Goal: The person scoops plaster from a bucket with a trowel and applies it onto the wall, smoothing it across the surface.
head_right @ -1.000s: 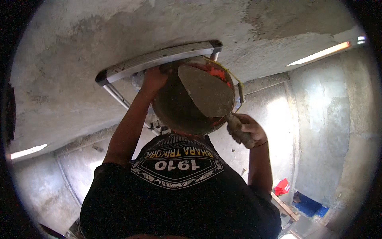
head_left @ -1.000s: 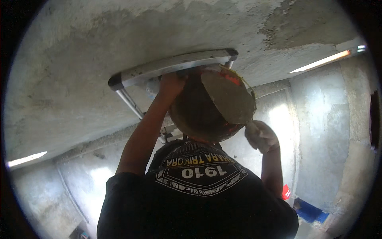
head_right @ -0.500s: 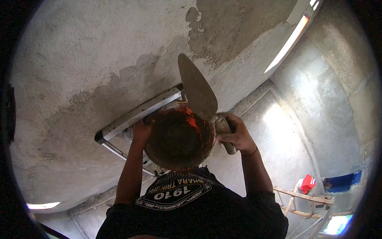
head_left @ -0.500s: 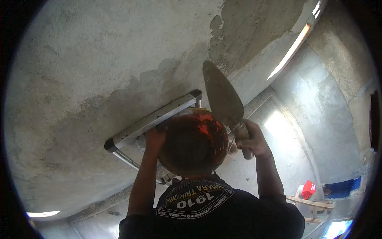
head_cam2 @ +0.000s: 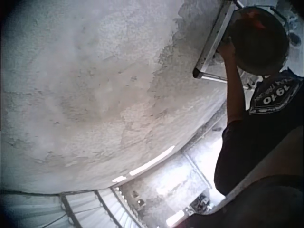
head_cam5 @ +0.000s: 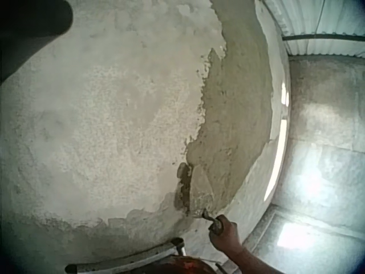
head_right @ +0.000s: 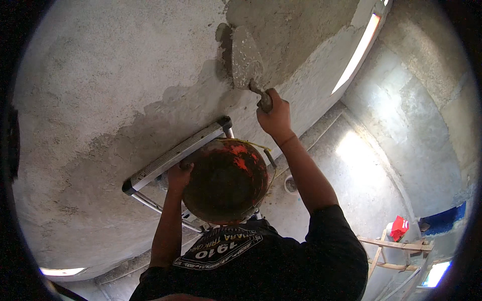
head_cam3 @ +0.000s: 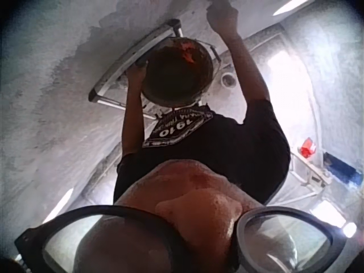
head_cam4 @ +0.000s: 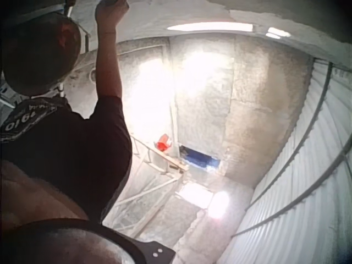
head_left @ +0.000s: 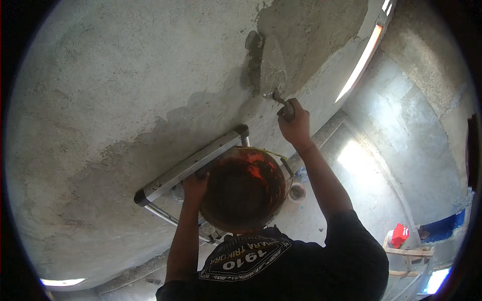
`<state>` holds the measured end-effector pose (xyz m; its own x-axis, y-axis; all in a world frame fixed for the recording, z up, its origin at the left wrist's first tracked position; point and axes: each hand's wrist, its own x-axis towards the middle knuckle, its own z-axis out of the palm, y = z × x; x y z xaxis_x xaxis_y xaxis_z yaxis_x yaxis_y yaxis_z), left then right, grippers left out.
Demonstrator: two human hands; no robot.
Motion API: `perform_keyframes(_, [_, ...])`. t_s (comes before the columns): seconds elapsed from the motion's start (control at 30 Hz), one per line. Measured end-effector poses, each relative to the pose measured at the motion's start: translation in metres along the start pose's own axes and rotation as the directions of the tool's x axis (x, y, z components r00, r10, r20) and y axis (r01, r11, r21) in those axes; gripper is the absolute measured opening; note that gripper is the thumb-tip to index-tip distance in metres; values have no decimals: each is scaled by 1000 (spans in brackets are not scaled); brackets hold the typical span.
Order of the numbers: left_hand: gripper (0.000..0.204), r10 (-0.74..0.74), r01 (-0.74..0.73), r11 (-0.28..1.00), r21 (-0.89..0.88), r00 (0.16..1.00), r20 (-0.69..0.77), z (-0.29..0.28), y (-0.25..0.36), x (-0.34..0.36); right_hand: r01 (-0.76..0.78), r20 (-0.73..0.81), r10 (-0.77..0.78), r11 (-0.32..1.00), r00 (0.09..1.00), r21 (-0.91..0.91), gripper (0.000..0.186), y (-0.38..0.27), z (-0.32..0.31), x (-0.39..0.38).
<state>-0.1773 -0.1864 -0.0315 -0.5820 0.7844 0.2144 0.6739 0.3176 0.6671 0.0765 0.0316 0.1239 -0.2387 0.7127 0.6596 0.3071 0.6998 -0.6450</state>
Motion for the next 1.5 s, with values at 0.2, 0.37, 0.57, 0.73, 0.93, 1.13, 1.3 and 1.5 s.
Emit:
perform_keyframes(0.2, [61, 39, -39, 999, 15, 999, -5, -3, 2, -2, -55, 59, 62, 992, 996, -115, 28, 8, 22, 21])
perform_keyframes(0.37, [58, 12, -8, 994, -113, 1000, 27, 6, -19, -1, -42, 85, 63, 972, 994, -233, 29, 26, 31, 21])
perform_keyframes(0.57, [59, 85, -85, 996, 23, 996, -3, -5, 4, -2, -137, 110, 184, 930, 977, -340, 26, 61, 8, -10])
perform_keyframes(0.73, [60, 1, 0, 1000, -28, 1000, 23, -7, 3, -1, -112, -46, 106, 979, 993, -171, 23, 45, 7, -9])
perform_keyframes(0.93, [62, 84, -86, 994, 62, 996, 42, -8, 9, 0, -73, 11, 77, 980, 997, -185, 27, 33, 25, 14])
perform_keyframes(1.13, [62, 26, -28, 999, 40, 997, 67, -11, 15, 1, -109, 23, 118, 965, 993, -240, 26, 75, 24, -18])
perform_keyframes(1.3, [61, 68, -67, 995, 71, 998, 0, 0, -10, -2, -62, -33, 57, 984, 998, -169, 26, 49, 23, 0])
perform_keyframes(1.5, [64, 40, -37, 997, -72, 998, 43, -2, 3, 0, -75, -3, 77, 971, 997, -228, 27, 64, 35, 1])
